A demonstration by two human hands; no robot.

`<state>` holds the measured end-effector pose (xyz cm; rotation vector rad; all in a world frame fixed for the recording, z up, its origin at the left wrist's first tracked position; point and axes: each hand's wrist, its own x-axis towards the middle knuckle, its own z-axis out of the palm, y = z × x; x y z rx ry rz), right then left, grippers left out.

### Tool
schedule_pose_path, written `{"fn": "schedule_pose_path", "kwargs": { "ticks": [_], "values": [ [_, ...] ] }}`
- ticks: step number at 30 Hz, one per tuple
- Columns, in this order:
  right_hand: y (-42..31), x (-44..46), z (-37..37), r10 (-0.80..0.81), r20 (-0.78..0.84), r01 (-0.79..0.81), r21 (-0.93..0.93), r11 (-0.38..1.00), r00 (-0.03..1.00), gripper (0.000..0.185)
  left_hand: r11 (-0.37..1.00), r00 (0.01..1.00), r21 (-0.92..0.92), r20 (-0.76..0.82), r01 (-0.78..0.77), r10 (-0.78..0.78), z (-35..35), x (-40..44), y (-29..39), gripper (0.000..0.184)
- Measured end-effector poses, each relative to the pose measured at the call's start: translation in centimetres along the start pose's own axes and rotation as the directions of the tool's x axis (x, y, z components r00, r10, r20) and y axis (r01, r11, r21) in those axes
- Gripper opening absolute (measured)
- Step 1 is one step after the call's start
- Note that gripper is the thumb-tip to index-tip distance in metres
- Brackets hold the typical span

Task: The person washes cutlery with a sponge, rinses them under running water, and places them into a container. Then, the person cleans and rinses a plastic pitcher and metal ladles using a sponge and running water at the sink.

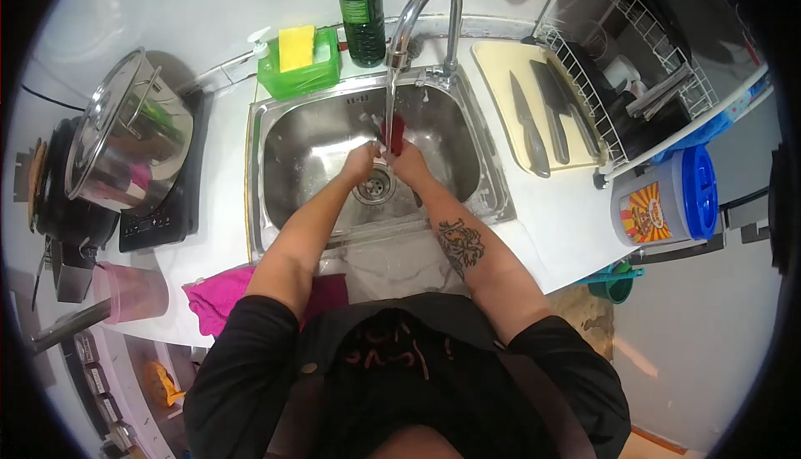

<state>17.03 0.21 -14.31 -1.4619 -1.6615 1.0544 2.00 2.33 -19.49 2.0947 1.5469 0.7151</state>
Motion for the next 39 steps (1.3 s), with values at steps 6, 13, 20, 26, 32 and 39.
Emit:
{"fn": "schedule_pose_path", "kwargs": {
  "ticks": [6, 13, 20, 26, 32, 39],
  "values": [
    [-3.4, -0.9, -0.6, 0.189, 0.215, -0.277, 0.530, 0.802, 0.958, 0.020, 0.220, 0.933, -0.940, 0.187, 0.260, -0.306, -4.9, 2.5, 6.3, 0.044],
    [-4.7, -2.3, -1.5, -0.063, 0.303, -0.198, 0.751, 0.630, 0.951, 0.034, 0.888, 0.929, -0.454, -0.293, 0.073, -0.226, -4.8, 0.3, 12.9, 0.062],
    [-4.0, -2.5, -2.3, -0.167, 0.443, -0.099, 0.517, 0.850, 0.881, 0.021, 0.979, 0.744, -0.205, -0.656, -0.016, -0.125, -8.3, -1.5, 15.0, 0.058],
    [-5.8, -3.1, -1.6, -0.149, 0.362, -0.080, 0.547, 0.833, 0.920, 0.021, 0.594, 0.993, -0.803, -0.106, -0.057, -0.047, -8.4, -0.7, 13.2, 0.040],
    [-4.1, -0.9, -1.4, -0.079, 0.330, -0.123, 0.548, 0.827, 0.941, 0.031, 0.636, 0.990, -0.763, 0.029, 0.110, -0.137, -8.4, -3.8, 13.7, 0.079],
    [-4.7, -0.8, 0.0, -0.163, 0.317, 0.178, -0.020, 0.984, 0.934, 0.041, 0.625, 0.941, -0.778, -0.164, 0.061, -0.296, -4.9, -1.7, 9.9, 0.038]
  ]
}}
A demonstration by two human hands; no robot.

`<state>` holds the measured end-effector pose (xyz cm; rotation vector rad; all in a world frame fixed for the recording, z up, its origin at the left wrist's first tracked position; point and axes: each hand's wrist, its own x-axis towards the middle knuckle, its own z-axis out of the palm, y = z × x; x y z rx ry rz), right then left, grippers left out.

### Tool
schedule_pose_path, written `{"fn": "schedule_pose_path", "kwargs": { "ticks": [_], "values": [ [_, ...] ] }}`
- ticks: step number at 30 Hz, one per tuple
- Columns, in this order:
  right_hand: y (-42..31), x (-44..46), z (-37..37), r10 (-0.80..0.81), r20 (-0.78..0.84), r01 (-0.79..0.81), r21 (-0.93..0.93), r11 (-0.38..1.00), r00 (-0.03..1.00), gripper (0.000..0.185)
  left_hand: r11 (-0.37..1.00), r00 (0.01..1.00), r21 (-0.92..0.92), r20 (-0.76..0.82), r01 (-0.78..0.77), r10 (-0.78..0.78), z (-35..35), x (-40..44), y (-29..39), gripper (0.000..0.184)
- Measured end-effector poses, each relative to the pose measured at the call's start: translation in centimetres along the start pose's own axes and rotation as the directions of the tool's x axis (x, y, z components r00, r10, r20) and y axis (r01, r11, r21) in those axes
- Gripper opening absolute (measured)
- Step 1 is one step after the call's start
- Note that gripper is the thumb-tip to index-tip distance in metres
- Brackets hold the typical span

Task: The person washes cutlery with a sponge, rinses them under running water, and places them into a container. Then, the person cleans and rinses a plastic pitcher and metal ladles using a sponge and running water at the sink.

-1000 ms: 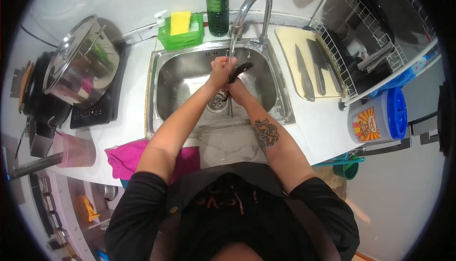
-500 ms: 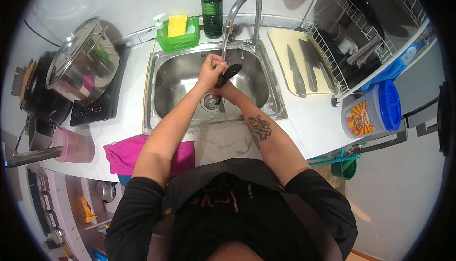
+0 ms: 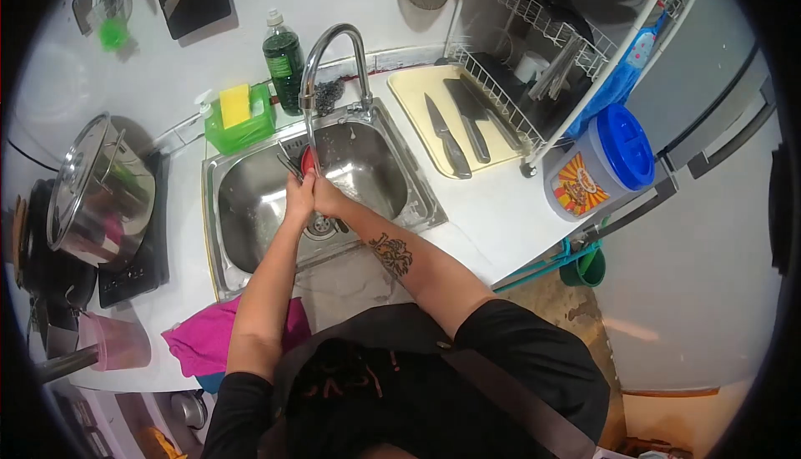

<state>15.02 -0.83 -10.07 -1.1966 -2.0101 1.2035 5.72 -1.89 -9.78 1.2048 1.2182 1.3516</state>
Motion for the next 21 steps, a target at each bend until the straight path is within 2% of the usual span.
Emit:
{"fn": "schedule_pose_path", "kwargs": {
  "ticks": [2, 4, 6, 7, 8, 10, 11, 12, 14, 15, 16, 17, 18, 20, 21],
  "values": [
    [0.4, 0.0, 0.6, -0.094, -0.130, 0.125, 0.264, 0.956, 0.987, 0.045, 1.000, 1.000, 0.013, -0.025, 0.002, -0.002, -0.4, 0.6, -0.8, 0.034],
    [2.1, 1.1, 1.4, -0.140, -0.120, 0.168, 0.263, 0.950, 0.983, 0.051, 0.985, 0.986, -0.099, -0.077, 0.141, -0.149, -0.3, 0.2, -0.1, 0.032],
    [1.9, 0.8, 1.0, -0.230, -0.148, 0.251, 0.135, 0.959, 0.962, 0.034, 0.929, 0.972, -0.329, -0.101, 0.169, -0.212, -0.4, 0.6, -0.6, 0.032],
    [2.4, 1.3, 1.3, -0.239, -0.118, 0.260, 0.213, 0.942, 0.964, 0.034, 0.900, 0.961, -0.409, -0.153, 0.149, -0.229, -0.2, 0.5, -0.5, 0.031],
    [2.9, 1.5, 1.6, -0.249, -0.086, 0.263, 0.288, 0.921, 0.965, 0.034, 0.856, 0.957, -0.486, -0.122, 0.173, -0.262, -0.7, 1.2, -1.8, 0.031],
    [-0.7, -0.8, -0.1, -0.034, 0.025, 0.026, 0.268, 0.963, 0.999, 0.030, 0.829, 0.943, -0.537, -0.170, 0.155, -0.286, -1.1, 0.9, -1.6, 0.031],
    [-0.4, -0.6, 0.0, 0.077, 0.125, -0.118, 0.364, 0.924, 0.989, 0.029, 0.762, 0.892, -0.622, -0.222, 0.181, -0.393, -1.1, 0.7, -1.5, 0.029],
    [0.1, -0.3, 0.2, 0.125, 0.193, -0.190, 0.368, 0.910, 0.973, 0.033, 0.683, 0.830, -0.705, -0.257, 0.189, -0.496, -1.1, 0.7, -1.4, 0.028],
    [-1.8, -1.4, -0.4, 0.236, 0.326, -0.349, 0.348, 0.870, 0.915, 0.042, 0.630, 0.803, -0.756, -0.261, 0.176, -0.536, -1.1, 0.9, -2.1, 0.026],
    [-3.1, -2.3, -1.1, 0.234, 0.341, -0.352, 0.343, 0.871, 0.910, 0.042, 0.578, 0.786, -0.797, -0.241, 0.175, -0.570, -1.3, 0.9, -2.6, 0.025],
    [-4.4, -3.2, -2.0, 0.288, 0.405, -0.407, 0.246, 0.880, 0.868, 0.044, 0.577, 0.780, -0.799, -0.251, 0.167, -0.573, -1.7, 0.9, -2.9, 0.025],
    [-5.1, -3.6, -2.3, 0.345, 0.458, -0.451, 0.145, 0.881, 0.819, 0.047, 0.569, 0.817, -0.806, -0.214, 0.162, -0.536, -2.0, 1.0, -3.0, 0.023],
    [-4.5, -3.3, -1.8, 0.345, 0.464, -0.451, 0.139, 0.881, 0.816, 0.047, 0.560, 0.851, -0.813, -0.175, 0.159, -0.495, -2.1, 1.1, -3.2, 0.021],
    [-2.6, -2.4, -0.7, 0.249, 0.242, -0.292, 0.165, 0.942, 0.938, 0.052, 0.543, 0.879, -0.821, -0.115, 0.178, -0.462, -1.9, 1.0, -3.3, 0.019],
    [-2.1, -2.1, -0.2, 0.248, 0.192, -0.292, 0.253, 0.922, 0.949, 0.050, 0.577, 0.881, -0.780, -0.073, 0.242, -0.468, -1.6, 0.9, -3.2, 0.018]
  ]
}}
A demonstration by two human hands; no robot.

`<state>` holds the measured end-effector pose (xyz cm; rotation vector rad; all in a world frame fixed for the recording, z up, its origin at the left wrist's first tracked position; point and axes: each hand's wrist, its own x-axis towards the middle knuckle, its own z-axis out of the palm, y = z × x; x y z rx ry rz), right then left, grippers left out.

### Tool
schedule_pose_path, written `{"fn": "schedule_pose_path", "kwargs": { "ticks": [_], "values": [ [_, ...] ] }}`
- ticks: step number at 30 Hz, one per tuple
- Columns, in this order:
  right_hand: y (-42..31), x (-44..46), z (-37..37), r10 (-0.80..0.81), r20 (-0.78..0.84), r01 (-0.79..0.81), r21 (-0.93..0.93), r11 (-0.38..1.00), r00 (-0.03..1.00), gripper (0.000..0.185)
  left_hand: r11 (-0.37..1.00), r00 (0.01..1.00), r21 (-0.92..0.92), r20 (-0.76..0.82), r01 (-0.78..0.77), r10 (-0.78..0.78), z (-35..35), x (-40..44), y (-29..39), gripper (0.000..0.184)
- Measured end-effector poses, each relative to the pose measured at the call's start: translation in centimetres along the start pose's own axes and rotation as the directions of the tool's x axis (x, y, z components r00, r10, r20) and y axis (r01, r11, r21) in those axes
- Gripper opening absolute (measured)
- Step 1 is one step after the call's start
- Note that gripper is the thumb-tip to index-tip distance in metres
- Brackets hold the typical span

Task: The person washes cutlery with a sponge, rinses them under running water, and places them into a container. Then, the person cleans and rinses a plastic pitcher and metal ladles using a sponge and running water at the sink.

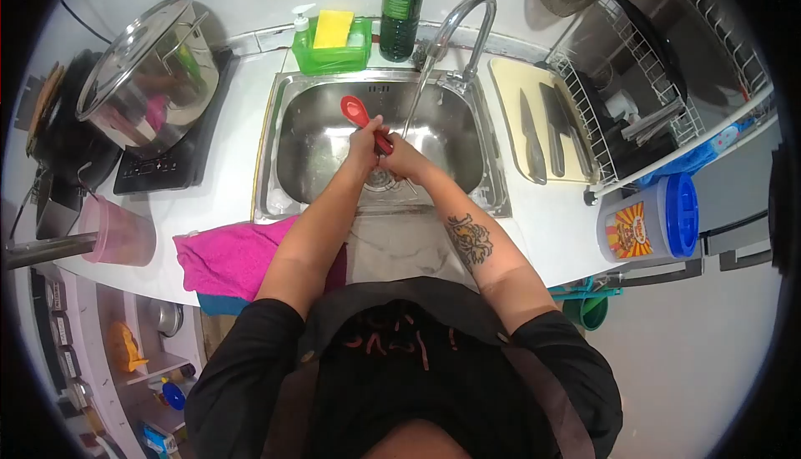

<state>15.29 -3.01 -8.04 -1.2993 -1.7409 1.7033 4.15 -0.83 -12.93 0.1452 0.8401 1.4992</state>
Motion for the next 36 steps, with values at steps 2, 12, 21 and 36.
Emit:
{"fn": "schedule_pose_path", "kwargs": {
  "ticks": [2, 12, 21, 36],
  "values": [
    [1.0, 0.6, -0.1, -0.023, 0.009, 0.023, 0.027, 0.999, 1.000, 0.047, 1.000, 1.000, 0.027, 0.012, 0.011, -0.011, 0.5, -0.3, -0.3, 0.016],
    [-7.6, -0.5, -5.1, 0.164, 0.151, -0.222, 0.679, 0.699, 0.975, 0.012, 0.647, 0.819, 0.513, 0.448, -0.564, 0.359, 0.0, -0.8, 0.5, 0.008],
    [-13.7, 0.0, -7.1, 0.123, -0.165, -0.117, 0.042, 0.992, 0.979, 0.013, 0.593, 0.869, 0.708, 0.493, -0.383, -0.028, -0.6, -2.1, 0.0, 0.019],
    [-14.0, 0.4, -7.7, 0.004, 0.122, 0.023, -0.222, 0.975, 0.992, 0.026, 0.786, 0.904, 0.586, 0.419, -0.195, -0.088, 0.3, -2.8, 0.3, 0.021]
  ]
}}
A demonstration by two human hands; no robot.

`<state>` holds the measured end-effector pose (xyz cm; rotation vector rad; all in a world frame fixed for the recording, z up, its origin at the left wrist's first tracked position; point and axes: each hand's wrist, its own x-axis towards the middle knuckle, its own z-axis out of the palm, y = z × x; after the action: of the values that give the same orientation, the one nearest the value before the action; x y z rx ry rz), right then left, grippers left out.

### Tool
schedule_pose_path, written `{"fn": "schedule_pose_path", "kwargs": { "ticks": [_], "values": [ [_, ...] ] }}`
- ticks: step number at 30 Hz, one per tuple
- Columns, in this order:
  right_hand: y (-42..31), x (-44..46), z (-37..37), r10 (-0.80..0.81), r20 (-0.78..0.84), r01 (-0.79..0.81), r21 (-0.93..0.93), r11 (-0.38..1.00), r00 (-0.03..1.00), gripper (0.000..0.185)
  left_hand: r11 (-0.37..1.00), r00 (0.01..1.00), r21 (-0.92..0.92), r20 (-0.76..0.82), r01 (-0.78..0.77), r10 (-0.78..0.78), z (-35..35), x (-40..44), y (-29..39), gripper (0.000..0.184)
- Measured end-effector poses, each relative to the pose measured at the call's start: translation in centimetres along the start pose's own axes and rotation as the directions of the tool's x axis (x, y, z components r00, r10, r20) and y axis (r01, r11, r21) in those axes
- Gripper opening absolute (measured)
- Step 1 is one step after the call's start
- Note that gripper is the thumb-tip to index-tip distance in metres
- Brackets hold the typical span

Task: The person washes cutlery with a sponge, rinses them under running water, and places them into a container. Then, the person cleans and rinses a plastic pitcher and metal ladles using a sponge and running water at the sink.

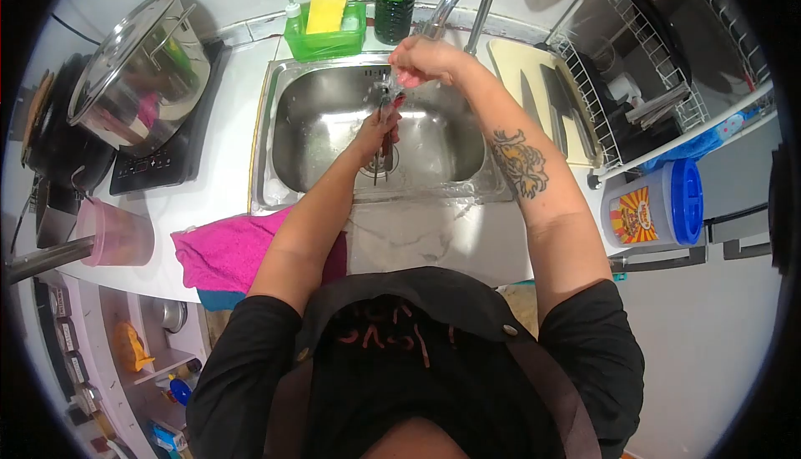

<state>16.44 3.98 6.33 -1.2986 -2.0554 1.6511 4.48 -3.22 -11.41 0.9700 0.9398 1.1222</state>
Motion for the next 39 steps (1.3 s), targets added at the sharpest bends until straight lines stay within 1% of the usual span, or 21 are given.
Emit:
{"fn": "schedule_pose_path", "kwargs": {
  "ticks": [1, 2, 3, 4, 5, 7, 11, 13, 14, 16, 20, 22, 26, 29, 31, 32, 33, 34, 35, 37, 39],
  "values": [
    [0.0, 0.1, 0.1, -0.039, -0.065, 0.021, -0.256, 0.966, 0.997, 0.026, 1.000, 1.000, -0.013, -0.017, -0.011, 0.011, -0.2, 0.2, -0.2, 0.021],
    [0.3, 0.1, 0.4, -0.041, -0.065, 0.023, -0.257, 0.966, 0.997, 0.026, 1.000, 1.000, -0.012, -0.017, -0.013, 0.013, -0.5, 0.5, -0.4, 0.021],
    [1.0, 0.2, 1.0, -0.169, 0.048, 0.170, -0.509, 0.844, 0.984, 0.029, 0.998, 1.000, -0.067, -0.005, -0.011, 0.011, -0.6, 0.7, -0.6, 0.019],
    [2.0, 0.4, 1.6, -0.256, 0.190, 0.313, -0.702, 0.640, 0.948, 0.033, 0.992, 1.000, -0.123, 0.007, -0.007, 0.008, -0.6, 0.7, -0.5, 0.016],
    [3.0, 0.7, 2.4, -0.350, 0.192, 0.346, -0.820, 0.455, 0.917, 0.030, 0.992, 1.000, -0.123, 0.008, -0.007, 0.008, -0.5, 0.7, -0.6, 0.016],
    [3.7, 0.7, 4.3, -0.432, 0.014, 0.137, -0.957, 0.256, 0.902, 0.025, 0.990, 0.999, -0.133, 0.000, 0.037, -0.038, 0.1, 0.4, -0.4, 0.017],
    [4.1, 0.4, 4.3, -0.431, 0.082, 0.185, -0.962, 0.203, 0.898, 0.022, 0.992, 0.999, -0.113, -0.010, 0.047, -0.049, 0.3, 0.1, 0.0, 0.017],
    [4.3, 0.3, 4.0, -0.394, 0.154, 0.253, -0.944, 0.214, 0.906, 0.020, 1.000, 0.999, 0.009, -0.038, 0.026, -0.026, 0.1, 0.2, 0.3, 0.018],
    [4.4, 0.2, 3.5, -0.394, 0.153, 0.251, -0.944, 0.213, 0.906, 0.020, 1.000, 0.999, 0.008, -0.037, 0.025, -0.025, 0.3, 0.2, 0.3, 0.018],
    [4.1, -0.1, 2.8, -0.253, 0.125, 0.211, -0.912, 0.350, 0.959, 0.018, 0.995, 1.000, 0.097, 0.011, -0.012, 0.011, 0.3, 0.4, 0.0, 0.018],
    [4.4, -0.3, 2.8, -0.241, 0.161, 0.239, -0.910, 0.339, 0.957, 0.016, 0.999, 0.998, 0.049, 0.061, -0.014, 0.011, 0.7, 0.2, 0.0, 0.022],
    [4.3, -0.6, 3.4, -0.376, 0.076, 0.167, -0.962, 0.216, 0.923, 0.015, 0.996, 0.999, -0.078, -0.003, 0.035, -0.035, 0.8, 0.2, 0.0, 0.018],
    [5.1, -0.3, 3.5, -0.359, 0.012, 0.100, -0.968, 0.229, 0.933, 0.016, 1.000, 0.997, -0.008, -0.070, 0.016, -0.016, 0.1, 0.2, -0.1, 0.017],
    [6.5, 0.1, 3.9, -0.392, -0.023, 0.096, -0.955, 0.282, 0.920, 0.019, 0.998, 0.996, 0.052, -0.090, -0.018, 0.023, -0.1, 0.5, -0.4, 0.016],
    [6.9, 0.1, 4.4, -0.440, -0.146, 0.045, -0.918, 0.395, 0.886, 0.021, 0.986, 0.993, 0.162, -0.103, -0.048, 0.065, -0.3, 0.6, -0.5, 0.014],
    [6.7, 0.3, 4.1, -0.440, -0.145, 0.046, -0.917, 0.395, 0.886, 0.021, 0.986, 0.993, 0.162, -0.104, -0.047, 0.064, -0.5, 0.6, -0.6, 0.014],
    [5.8, 0.2, 3.5, -0.207, -0.260, 0.036, -0.540, 0.841, 0.943, 0.020, 0.985, 0.990, 0.166, -0.121, -0.050, 0.071, -0.6, 0.4, -0.5, 0.012],
    [5.0, 0.1, 2.8, 0.053, -0.223, -0.052, 0.012, 0.999, 0.973, 0.018, 0.984, 0.987, 0.168, -0.138, -0.056, 0.080, -0.7, 0.5, -0.6, 0.011],
    [4.4, -0.1, 2.2, 0.055, -0.221, -0.054, 0.010, 0.998, 0.974, 0.018, 0.985, 0.987, 0.165, -0.140, -0.055, 0.079, -0.7, 0.5, -0.7, 0.011],
    [4.0, -0.3, 1.1, 0.192, -0.058, -0.155, 0.393, 0.906, 0.980, 0.015, 0.970, 0.985, 0.200, -0.069, -0.139, 0.156, -1.0, 0.8, -1.4, 0.013],
    [3.5, -0.5, 0.9, 0.141, 0.001, -0.124, 0.484, 0.866, 0.990, 0.015, 0.967, 0.988, 0.215, -0.043, -0.135, 0.148, -0.8, 0.9, -1.8, 0.017]
  ]
}}
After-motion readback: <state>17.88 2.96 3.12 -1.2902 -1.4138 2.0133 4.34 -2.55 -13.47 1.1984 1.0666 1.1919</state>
